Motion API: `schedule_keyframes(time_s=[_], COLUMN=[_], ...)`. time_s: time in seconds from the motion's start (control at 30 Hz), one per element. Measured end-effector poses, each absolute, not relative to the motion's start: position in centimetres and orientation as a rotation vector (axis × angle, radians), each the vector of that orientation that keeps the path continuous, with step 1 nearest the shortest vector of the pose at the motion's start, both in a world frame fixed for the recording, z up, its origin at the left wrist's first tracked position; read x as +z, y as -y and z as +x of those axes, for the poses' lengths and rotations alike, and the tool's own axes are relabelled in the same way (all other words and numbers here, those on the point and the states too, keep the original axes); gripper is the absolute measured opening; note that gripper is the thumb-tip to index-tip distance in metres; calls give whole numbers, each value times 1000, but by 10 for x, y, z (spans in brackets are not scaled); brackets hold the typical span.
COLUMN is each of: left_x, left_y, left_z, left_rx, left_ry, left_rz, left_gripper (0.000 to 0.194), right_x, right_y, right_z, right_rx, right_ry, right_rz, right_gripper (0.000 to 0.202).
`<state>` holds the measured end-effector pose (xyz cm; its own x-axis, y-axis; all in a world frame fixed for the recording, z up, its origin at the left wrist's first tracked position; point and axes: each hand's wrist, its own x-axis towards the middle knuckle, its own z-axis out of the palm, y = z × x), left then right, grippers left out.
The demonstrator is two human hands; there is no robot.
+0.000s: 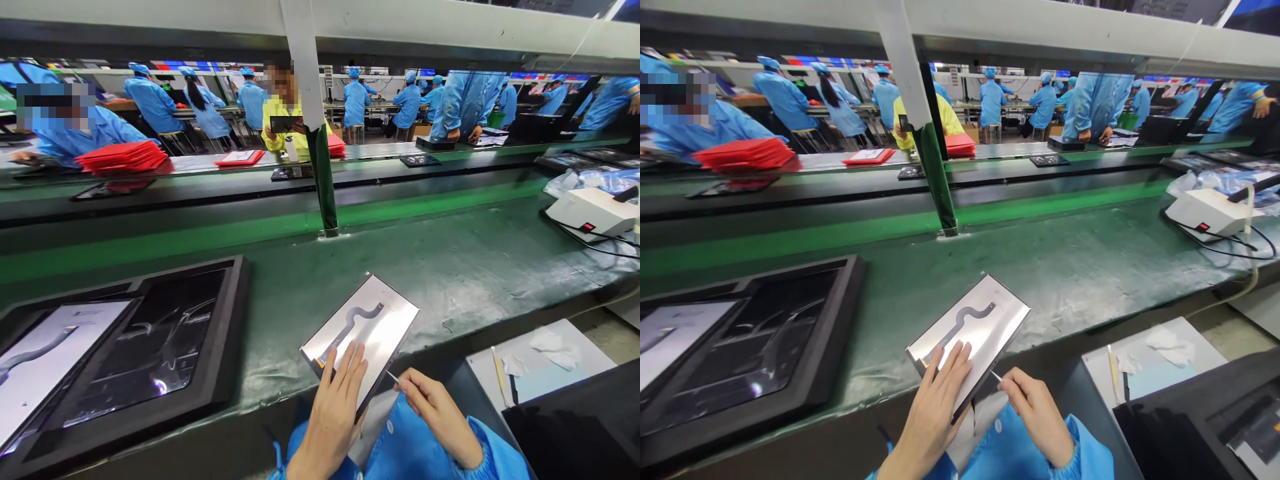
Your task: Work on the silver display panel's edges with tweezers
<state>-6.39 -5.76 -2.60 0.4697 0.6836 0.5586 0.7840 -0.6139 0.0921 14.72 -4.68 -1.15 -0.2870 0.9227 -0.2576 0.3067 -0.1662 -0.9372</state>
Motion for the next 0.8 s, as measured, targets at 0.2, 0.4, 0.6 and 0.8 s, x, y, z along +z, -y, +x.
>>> schedule_keyframes(time_s=[0.2,0.4,0.6,0.8], left_x=[-29,-30,-34,-35], left_y=[56,56,56,55], left_z=[-65,-66,-67,-69], left_rx=[-928,-935,-957,-942], left_ry=[1313,1316,1303,1289], left_rz=[-2551,-2589,-2615,-2597], left_gripper=[55,65,69,73], right_x=[-17,-22,-21,-19], right_y=[48,44,45,45], right_z=[145,146,146,147], right_rx=[1554,1682,1698,1735], right_ry=[1482,1362,1297,1248], right_rz=[-1390,-1315,-1336,-1314], right_gripper=[52,61,62,61])
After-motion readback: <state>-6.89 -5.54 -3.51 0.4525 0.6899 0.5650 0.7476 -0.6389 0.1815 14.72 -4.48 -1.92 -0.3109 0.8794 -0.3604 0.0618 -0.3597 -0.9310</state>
